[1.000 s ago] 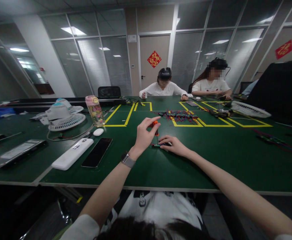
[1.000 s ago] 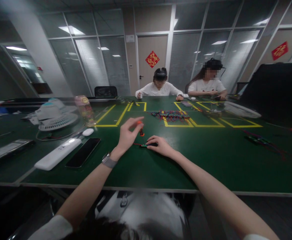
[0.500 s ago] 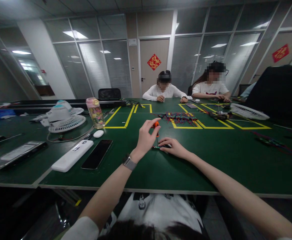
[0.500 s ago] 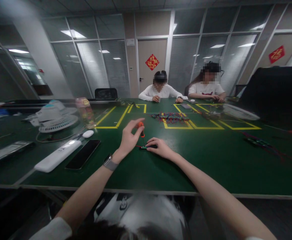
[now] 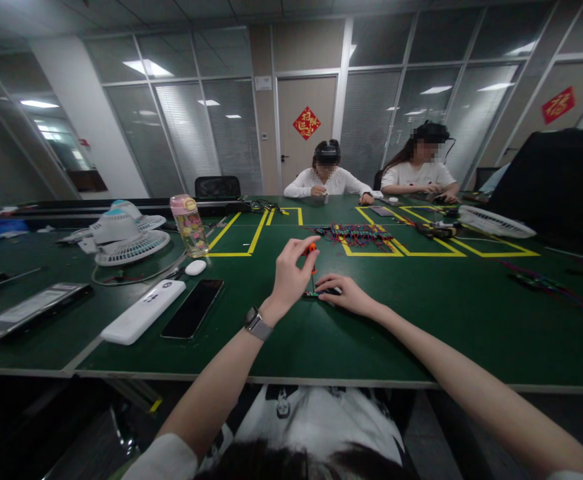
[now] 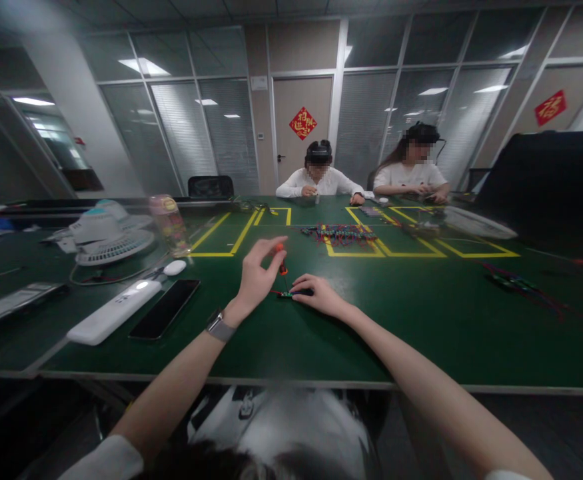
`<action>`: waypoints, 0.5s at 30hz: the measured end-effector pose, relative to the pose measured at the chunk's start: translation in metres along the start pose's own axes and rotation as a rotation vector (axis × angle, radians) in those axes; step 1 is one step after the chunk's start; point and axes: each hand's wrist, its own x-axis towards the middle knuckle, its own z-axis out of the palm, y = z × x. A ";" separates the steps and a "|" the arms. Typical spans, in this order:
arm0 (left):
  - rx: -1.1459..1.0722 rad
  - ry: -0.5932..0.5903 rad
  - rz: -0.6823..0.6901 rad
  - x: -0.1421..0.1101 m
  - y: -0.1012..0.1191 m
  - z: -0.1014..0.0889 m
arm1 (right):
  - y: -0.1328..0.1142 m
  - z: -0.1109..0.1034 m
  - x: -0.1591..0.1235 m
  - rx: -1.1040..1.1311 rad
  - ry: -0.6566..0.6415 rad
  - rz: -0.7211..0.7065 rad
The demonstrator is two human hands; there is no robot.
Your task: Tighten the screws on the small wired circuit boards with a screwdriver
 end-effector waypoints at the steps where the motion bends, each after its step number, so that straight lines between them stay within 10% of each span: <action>1: 0.018 0.020 -0.006 0.000 0.000 0.000 | 0.000 0.000 0.000 0.003 0.000 0.001; 15: -0.029 -0.024 0.026 -0.001 0.000 0.001 | 0.004 0.002 0.000 -0.005 0.006 -0.012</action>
